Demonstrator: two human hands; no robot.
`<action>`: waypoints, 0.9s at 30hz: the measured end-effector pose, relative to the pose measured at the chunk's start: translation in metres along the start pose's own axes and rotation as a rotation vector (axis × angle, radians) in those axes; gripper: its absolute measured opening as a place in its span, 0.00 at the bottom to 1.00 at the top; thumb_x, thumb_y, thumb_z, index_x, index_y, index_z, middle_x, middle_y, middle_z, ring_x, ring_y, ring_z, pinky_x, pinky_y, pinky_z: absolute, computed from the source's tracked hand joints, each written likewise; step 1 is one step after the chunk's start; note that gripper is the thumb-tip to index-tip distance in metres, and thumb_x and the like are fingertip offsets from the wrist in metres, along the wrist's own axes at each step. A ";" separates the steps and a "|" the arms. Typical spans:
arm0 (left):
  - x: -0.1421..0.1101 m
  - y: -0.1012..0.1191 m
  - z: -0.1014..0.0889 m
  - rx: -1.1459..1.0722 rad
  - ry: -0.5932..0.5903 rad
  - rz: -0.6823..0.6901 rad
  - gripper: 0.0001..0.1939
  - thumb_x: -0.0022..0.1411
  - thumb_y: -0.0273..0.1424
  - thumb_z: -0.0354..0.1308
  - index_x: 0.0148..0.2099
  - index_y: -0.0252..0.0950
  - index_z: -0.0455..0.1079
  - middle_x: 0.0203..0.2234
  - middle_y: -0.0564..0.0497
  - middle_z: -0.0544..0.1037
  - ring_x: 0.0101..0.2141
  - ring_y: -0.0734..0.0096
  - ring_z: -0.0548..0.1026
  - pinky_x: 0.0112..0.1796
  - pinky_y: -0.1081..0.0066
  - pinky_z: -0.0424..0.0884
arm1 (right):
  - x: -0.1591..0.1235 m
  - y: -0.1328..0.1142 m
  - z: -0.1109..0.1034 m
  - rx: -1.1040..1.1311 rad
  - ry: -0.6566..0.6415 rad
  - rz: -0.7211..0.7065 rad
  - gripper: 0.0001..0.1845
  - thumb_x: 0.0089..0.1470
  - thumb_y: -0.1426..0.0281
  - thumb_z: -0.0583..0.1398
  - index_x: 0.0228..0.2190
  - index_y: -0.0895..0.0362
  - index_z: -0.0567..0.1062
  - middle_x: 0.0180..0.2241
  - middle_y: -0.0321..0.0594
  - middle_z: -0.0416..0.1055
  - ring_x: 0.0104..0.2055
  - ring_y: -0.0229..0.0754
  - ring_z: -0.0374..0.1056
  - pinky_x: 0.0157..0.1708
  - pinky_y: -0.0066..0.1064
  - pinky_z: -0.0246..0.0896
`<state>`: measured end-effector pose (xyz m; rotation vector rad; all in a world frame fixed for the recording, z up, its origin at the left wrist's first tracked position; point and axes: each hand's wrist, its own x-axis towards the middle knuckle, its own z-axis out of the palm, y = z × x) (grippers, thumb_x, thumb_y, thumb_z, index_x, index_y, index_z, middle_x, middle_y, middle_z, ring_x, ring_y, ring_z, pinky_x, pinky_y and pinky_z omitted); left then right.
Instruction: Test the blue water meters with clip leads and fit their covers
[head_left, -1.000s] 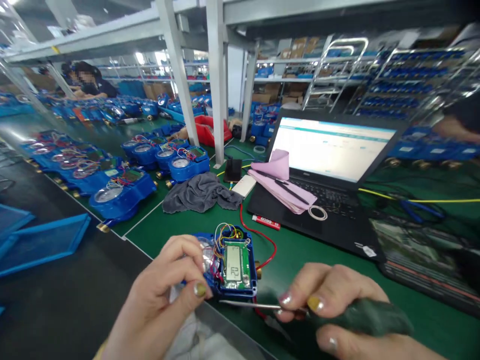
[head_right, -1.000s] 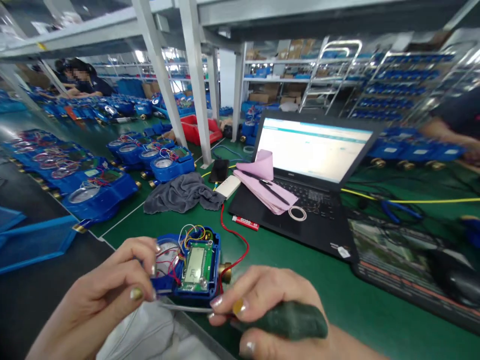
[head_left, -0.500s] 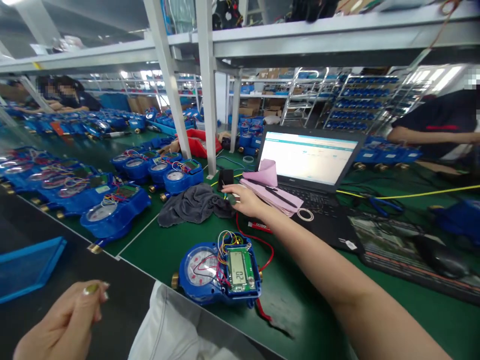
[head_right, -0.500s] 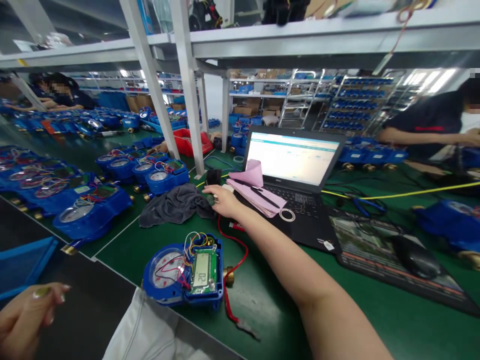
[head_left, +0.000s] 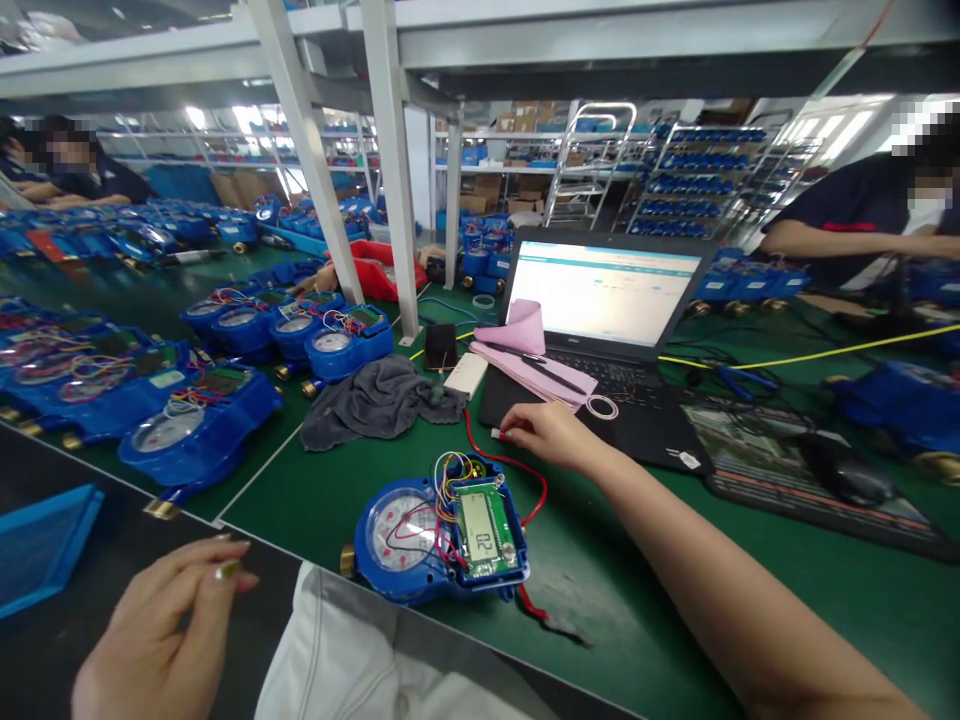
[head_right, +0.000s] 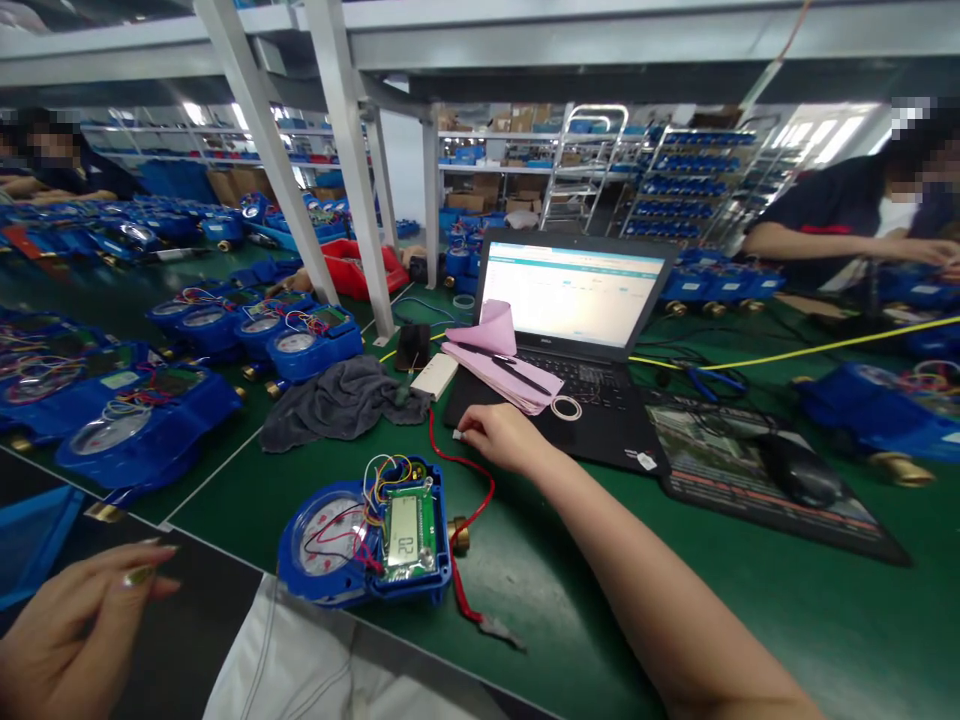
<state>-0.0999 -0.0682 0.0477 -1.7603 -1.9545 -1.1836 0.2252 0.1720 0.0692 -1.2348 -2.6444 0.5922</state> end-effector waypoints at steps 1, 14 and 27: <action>0.006 0.013 0.002 0.015 0.008 -0.045 0.04 0.61 0.37 0.56 0.36 0.51 0.73 0.37 0.56 0.75 0.37 0.48 0.75 0.38 0.50 0.68 | -0.005 -0.003 -0.003 -0.012 -0.019 0.012 0.08 0.57 0.77 0.58 0.38 0.61 0.76 0.31 0.40 0.74 0.31 0.37 0.68 0.32 0.28 0.59; 0.037 0.100 0.010 0.000 -0.028 0.145 0.09 0.64 0.29 0.56 0.47 0.38 0.71 0.44 0.46 0.75 0.46 0.54 0.72 0.52 0.54 0.65 | -0.105 -0.061 0.006 -0.199 -0.530 -0.040 0.16 0.35 0.63 0.73 0.24 0.60 0.79 0.21 0.45 0.72 0.26 0.50 0.69 0.22 0.30 0.48; 0.026 0.138 0.051 0.022 -0.389 0.325 0.34 0.66 0.49 0.49 0.63 0.28 0.54 0.57 0.34 0.64 0.57 0.45 0.62 0.55 0.41 0.58 | -0.077 0.013 -0.033 0.999 0.076 -0.009 0.20 0.45 0.56 0.68 0.31 0.59 0.73 0.25 0.38 0.71 0.24 0.35 0.66 0.22 0.24 0.62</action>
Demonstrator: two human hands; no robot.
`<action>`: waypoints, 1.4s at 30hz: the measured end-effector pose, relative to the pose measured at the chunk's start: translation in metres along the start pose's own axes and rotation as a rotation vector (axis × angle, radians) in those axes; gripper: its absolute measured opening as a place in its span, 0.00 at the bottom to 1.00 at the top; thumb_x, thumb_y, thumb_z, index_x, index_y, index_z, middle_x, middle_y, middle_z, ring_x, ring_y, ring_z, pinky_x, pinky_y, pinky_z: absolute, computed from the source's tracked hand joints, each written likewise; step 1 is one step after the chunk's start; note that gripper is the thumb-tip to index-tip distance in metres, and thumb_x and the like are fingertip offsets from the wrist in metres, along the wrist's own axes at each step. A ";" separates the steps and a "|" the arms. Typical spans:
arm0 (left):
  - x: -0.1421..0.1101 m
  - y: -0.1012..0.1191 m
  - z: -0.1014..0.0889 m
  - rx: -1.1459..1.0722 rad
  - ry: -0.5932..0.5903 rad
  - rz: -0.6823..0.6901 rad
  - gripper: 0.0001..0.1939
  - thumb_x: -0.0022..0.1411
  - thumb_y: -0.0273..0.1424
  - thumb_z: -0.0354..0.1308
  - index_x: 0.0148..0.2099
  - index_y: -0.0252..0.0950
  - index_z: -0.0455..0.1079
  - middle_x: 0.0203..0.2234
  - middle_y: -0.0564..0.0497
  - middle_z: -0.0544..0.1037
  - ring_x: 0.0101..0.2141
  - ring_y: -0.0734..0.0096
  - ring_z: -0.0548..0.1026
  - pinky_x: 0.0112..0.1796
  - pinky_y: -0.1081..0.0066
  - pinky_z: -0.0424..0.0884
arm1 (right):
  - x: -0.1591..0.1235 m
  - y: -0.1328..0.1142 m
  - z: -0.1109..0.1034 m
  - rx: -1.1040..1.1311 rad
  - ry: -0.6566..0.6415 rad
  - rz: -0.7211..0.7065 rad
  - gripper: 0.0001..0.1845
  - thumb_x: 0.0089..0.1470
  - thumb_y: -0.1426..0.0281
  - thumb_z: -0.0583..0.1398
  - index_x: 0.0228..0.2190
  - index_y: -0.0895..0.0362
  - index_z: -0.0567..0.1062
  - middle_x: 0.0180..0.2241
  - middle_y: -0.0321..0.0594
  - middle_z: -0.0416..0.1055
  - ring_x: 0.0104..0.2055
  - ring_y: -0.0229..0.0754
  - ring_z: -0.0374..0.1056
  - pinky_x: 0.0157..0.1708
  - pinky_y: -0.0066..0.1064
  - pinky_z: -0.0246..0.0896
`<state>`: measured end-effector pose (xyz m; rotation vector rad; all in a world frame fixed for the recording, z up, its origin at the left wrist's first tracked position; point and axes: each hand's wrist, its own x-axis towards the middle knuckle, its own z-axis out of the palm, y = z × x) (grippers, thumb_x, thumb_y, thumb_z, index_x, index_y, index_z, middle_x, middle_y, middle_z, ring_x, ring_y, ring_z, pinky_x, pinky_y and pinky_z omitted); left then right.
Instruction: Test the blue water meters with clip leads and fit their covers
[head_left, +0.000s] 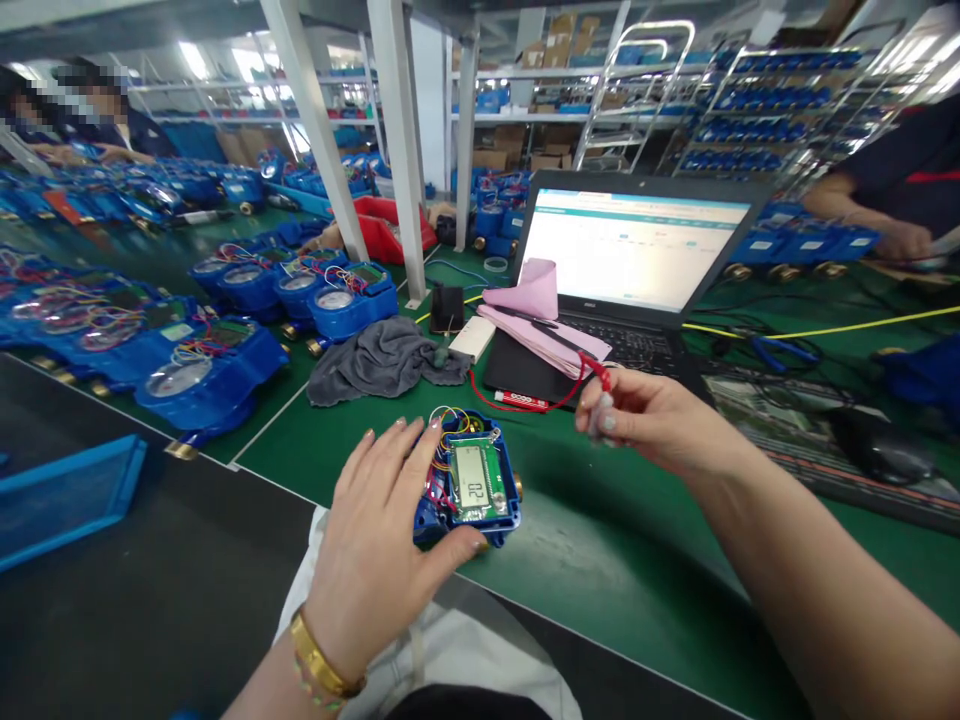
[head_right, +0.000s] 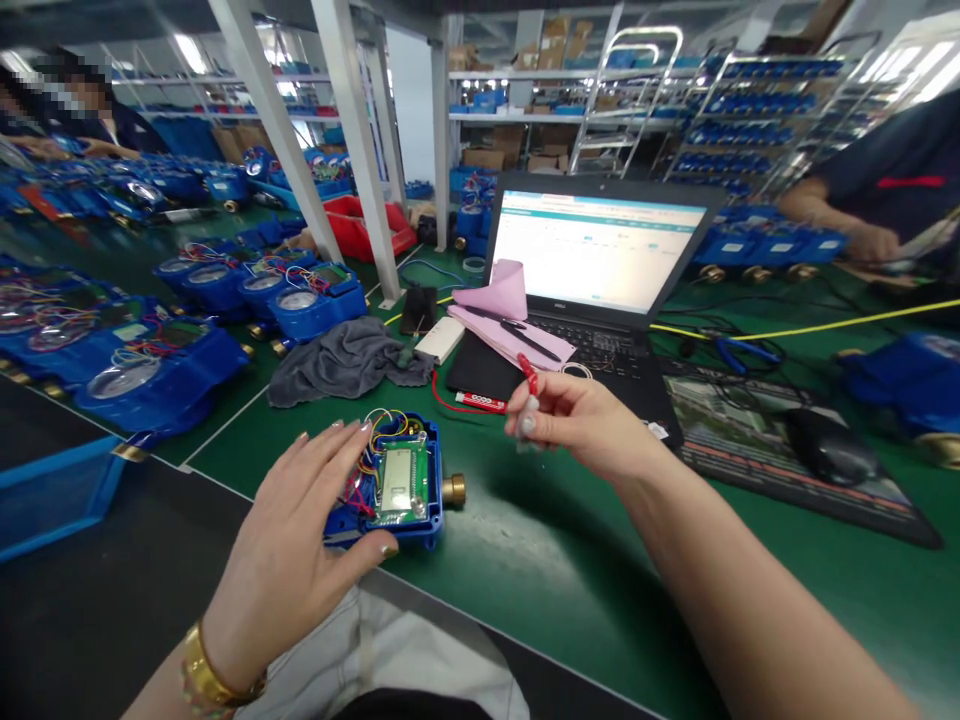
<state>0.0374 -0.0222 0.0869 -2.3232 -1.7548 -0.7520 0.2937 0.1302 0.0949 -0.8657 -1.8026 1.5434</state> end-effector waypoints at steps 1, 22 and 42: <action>-0.001 0.000 0.003 0.005 0.010 0.013 0.34 0.66 0.48 0.50 0.63 0.27 0.54 0.57 0.34 0.65 0.57 0.45 0.62 0.56 0.42 0.58 | -0.001 -0.001 0.007 0.151 0.065 -0.032 0.19 0.43 0.58 0.70 0.30 0.59 0.73 0.25 0.37 0.72 0.23 0.34 0.66 0.21 0.23 0.62; -0.006 -0.001 0.011 0.071 0.054 0.092 0.33 0.65 0.42 0.50 0.61 0.17 0.58 0.58 0.33 0.65 0.58 0.46 0.61 0.58 0.50 0.52 | -0.011 -0.021 0.094 0.056 -0.007 -0.175 0.09 0.51 0.69 0.67 0.35 0.58 0.75 0.29 0.37 0.76 0.29 0.34 0.72 0.31 0.22 0.70; -0.004 0.000 0.011 0.029 0.073 0.090 0.30 0.66 0.40 0.49 0.58 0.18 0.62 0.54 0.32 0.69 0.57 0.45 0.63 0.58 0.50 0.54 | -0.012 -0.029 0.098 -0.332 -0.089 -0.413 0.07 0.50 0.81 0.64 0.32 0.61 0.74 0.29 0.34 0.74 0.31 0.29 0.69 0.35 0.17 0.62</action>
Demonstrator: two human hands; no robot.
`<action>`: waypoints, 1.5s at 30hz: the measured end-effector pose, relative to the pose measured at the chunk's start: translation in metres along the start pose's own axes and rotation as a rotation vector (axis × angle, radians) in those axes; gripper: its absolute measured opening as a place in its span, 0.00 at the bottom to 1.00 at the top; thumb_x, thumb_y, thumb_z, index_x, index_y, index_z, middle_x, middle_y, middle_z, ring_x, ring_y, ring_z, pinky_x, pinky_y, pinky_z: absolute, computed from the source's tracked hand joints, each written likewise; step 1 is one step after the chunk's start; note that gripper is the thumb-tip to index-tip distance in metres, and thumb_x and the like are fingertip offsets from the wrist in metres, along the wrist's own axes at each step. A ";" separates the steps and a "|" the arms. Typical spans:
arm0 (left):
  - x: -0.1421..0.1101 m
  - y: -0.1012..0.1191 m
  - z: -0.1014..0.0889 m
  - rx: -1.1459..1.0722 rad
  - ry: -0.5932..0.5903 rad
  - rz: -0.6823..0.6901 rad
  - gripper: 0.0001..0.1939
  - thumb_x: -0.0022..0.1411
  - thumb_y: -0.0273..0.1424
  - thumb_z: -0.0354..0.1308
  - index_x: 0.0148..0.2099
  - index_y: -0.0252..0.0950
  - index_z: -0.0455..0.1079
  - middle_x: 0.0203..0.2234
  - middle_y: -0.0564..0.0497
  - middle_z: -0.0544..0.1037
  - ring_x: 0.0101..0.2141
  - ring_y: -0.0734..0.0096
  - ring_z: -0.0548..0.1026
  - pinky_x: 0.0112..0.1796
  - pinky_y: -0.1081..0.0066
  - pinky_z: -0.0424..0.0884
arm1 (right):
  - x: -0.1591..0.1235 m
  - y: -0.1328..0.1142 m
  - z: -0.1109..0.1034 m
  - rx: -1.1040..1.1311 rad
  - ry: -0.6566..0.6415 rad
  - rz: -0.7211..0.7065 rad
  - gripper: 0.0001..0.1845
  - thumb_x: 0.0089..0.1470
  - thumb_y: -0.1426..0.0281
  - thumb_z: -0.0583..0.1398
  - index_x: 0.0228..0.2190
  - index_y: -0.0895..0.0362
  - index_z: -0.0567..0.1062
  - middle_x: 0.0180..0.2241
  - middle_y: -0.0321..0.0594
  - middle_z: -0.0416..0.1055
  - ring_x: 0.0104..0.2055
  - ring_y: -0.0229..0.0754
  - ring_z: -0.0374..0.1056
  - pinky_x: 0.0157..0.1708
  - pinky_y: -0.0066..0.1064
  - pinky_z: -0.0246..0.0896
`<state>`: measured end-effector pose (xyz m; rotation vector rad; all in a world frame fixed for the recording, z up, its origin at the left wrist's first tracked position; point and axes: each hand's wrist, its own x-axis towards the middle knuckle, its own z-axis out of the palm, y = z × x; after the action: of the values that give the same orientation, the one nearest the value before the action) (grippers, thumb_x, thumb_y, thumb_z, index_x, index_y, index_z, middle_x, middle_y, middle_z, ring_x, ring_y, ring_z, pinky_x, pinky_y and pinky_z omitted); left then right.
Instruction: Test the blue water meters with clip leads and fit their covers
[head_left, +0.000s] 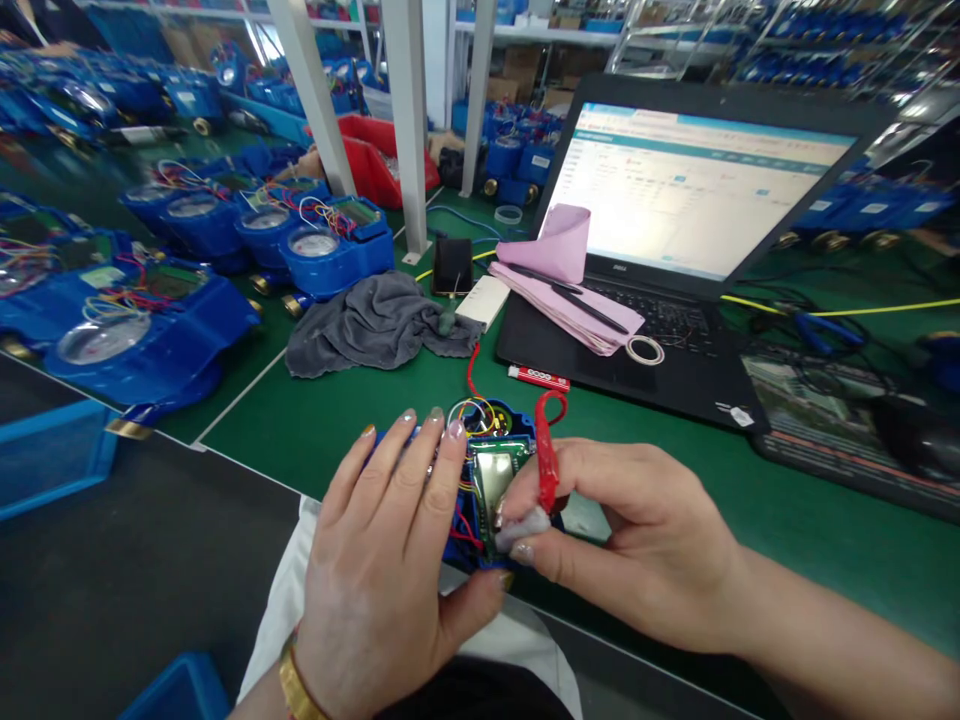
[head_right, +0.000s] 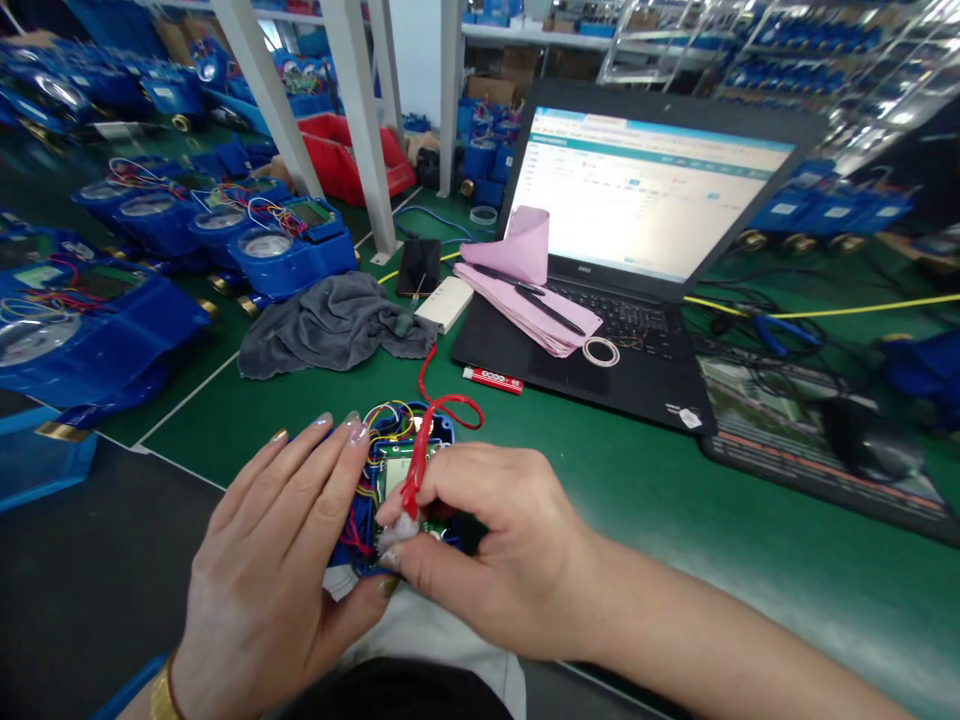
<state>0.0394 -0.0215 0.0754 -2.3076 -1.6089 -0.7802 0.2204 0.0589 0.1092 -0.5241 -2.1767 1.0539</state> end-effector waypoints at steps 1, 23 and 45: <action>0.000 0.000 0.000 -0.001 0.002 0.000 0.30 0.66 0.40 0.49 0.58 0.18 0.62 0.54 0.33 0.69 0.57 0.45 0.63 0.58 0.50 0.54 | 0.000 0.000 0.000 0.004 -0.007 -0.002 0.07 0.50 0.81 0.64 0.33 0.61 0.74 0.30 0.34 0.74 0.32 0.29 0.69 0.35 0.17 0.62; 0.001 -0.003 -0.001 -0.002 -0.031 0.007 0.30 0.65 0.40 0.51 0.59 0.19 0.61 0.56 0.32 0.67 0.58 0.44 0.62 0.58 0.50 0.52 | 0.002 0.000 0.000 -0.058 -0.018 -0.022 0.06 0.52 0.79 0.63 0.33 0.59 0.74 0.30 0.35 0.75 0.32 0.32 0.70 0.34 0.22 0.64; 0.000 -0.007 -0.003 0.027 -0.038 0.055 0.28 0.65 0.37 0.51 0.59 0.20 0.61 0.56 0.33 0.67 0.58 0.45 0.62 0.58 0.51 0.54 | -0.002 0.007 0.010 -0.199 0.032 -0.150 0.04 0.60 0.73 0.57 0.33 0.57 0.72 0.27 0.39 0.72 0.31 0.39 0.70 0.36 0.30 0.66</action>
<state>0.0325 -0.0204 0.0765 -2.3507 -1.5546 -0.7025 0.2154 0.0566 0.0980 -0.4545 -2.2661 0.7492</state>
